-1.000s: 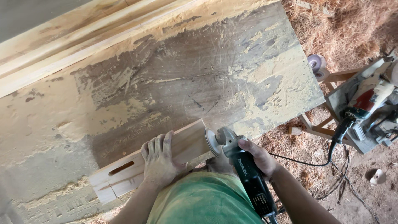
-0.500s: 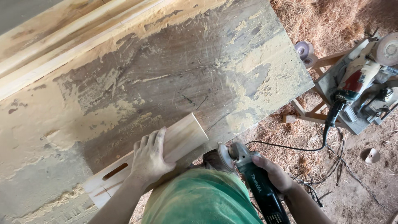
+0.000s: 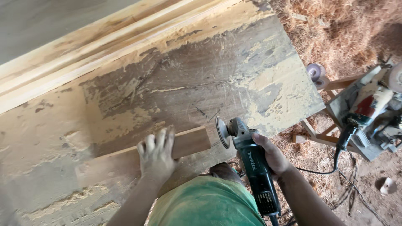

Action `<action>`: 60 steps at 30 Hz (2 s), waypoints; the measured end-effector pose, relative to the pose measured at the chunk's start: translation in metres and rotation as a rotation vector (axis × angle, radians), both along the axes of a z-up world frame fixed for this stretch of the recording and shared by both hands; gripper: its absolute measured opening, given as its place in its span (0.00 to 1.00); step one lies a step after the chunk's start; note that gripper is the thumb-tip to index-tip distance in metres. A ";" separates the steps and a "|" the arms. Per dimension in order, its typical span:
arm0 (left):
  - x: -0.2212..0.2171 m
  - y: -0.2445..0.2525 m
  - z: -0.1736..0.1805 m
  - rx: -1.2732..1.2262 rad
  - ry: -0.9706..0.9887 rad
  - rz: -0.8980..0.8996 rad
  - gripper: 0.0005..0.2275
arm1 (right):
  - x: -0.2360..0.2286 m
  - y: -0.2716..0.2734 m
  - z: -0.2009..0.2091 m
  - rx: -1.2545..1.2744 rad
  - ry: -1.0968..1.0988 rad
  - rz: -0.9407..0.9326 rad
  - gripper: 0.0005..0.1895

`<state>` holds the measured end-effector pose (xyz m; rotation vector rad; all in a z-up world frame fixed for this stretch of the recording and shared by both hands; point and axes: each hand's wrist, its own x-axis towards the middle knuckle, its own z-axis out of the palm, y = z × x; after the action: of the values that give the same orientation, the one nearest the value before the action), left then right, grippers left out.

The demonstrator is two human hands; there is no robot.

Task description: The person uses an angle grinder with a sanding disc to sand a rectangular wooden block with a cutout handle. The person holds the block with one hand and moves the grinder across the top and side surfaces, generating wood dust. The person flips the block to sand different faces.

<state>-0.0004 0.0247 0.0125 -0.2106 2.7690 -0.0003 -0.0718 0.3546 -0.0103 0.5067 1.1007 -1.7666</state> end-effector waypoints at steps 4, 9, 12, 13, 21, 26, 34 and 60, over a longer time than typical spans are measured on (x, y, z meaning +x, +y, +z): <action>-0.001 0.004 0.004 -0.014 0.235 -0.088 0.40 | -0.005 -0.019 0.000 -0.003 -0.015 0.036 0.40; -0.001 0.001 0.000 0.125 0.090 0.001 0.30 | 0.003 -0.031 -0.002 -0.165 0.026 0.046 0.39; -0.001 0.000 -0.002 0.112 0.080 -0.001 0.31 | 0.013 -0.033 -0.001 -0.105 0.011 0.030 0.39; -0.002 0.000 -0.003 0.109 0.082 -0.007 0.31 | 0.017 -0.032 -0.001 -0.055 -0.006 0.019 0.39; -0.002 0.001 -0.002 0.131 0.105 -0.009 0.34 | 0.054 -0.014 0.002 -0.027 -0.010 0.016 0.39; -0.001 0.000 -0.001 0.140 0.136 -0.028 0.34 | 0.083 -0.001 0.003 0.040 -0.006 0.032 0.39; 0.000 -0.020 0.006 0.226 0.189 -0.098 0.36 | 0.102 0.028 -0.012 0.009 0.049 0.066 0.41; 0.013 -0.001 0.016 0.302 -0.098 0.176 0.53 | -0.026 -0.049 -0.008 0.002 0.012 0.179 0.36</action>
<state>0.0127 0.0234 0.0284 -0.3619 2.6013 0.4375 -0.0973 0.3059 -0.0182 0.3873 1.1208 -1.6147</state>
